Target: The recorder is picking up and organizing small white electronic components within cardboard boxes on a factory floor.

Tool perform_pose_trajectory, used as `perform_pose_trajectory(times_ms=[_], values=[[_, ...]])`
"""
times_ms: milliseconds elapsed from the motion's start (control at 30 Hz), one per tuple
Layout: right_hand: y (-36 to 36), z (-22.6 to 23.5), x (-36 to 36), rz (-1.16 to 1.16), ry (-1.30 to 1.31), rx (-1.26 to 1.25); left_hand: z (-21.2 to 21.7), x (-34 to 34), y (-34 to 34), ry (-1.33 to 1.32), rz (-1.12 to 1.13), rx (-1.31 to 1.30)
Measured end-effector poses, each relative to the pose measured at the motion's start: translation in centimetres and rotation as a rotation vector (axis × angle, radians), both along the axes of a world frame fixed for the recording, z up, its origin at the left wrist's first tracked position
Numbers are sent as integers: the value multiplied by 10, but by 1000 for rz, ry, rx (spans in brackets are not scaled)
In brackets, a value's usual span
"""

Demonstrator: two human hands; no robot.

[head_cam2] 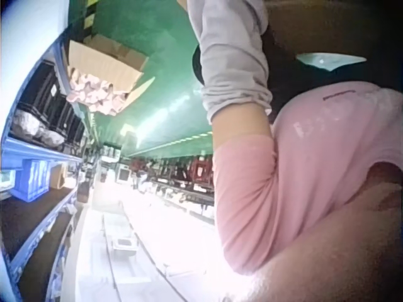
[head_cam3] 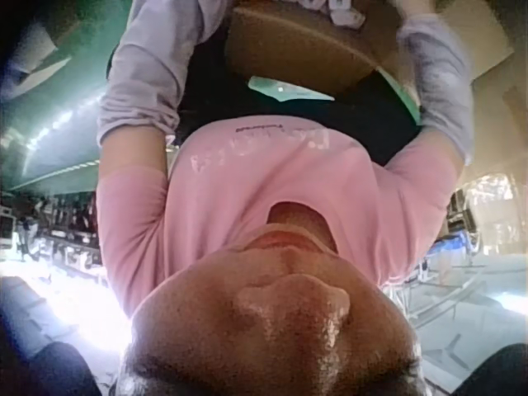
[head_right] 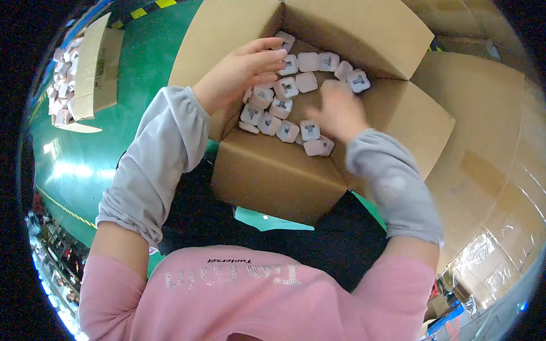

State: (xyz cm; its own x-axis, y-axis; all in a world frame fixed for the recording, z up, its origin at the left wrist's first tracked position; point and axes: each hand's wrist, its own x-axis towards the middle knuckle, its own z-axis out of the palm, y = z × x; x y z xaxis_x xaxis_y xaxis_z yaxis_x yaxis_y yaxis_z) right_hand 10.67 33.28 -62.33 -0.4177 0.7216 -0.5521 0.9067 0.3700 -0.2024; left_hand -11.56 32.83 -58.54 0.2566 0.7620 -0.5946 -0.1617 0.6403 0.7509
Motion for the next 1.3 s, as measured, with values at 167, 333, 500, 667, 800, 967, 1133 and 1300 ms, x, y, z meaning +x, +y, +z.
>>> perform_pose_trajectory(times_ms=[167, 333, 500, 667, 800, 967, 1133, 1300], values=[[-65, -113, 38, -120, -182, -530, 3, 3, 6, 11, -27, 43], [-87, -136, 43, -314, -230, -417, 8, 1, 7, 36, -102, 45], [-77, -135, 40, -203, -197, -251, 2, -3, 7, 65, -92, 41], [-77, -128, 48, -275, -155, -449, 8, -10, 2, 67, -78, 46], [-83, -120, 37, -264, -263, -402, 12, -14, 0, 73, -58, 32], [-48, -97, 44, -438, -54, -700, 16, -16, 1, 56, -49, 61], [7, -19, 61, -853, 894, -1387, 13, -15, -1, 77, -75, 59], [19, 17, 42, -519, 1342, -1459, 16, -11, -4, 48, -156, 79]])
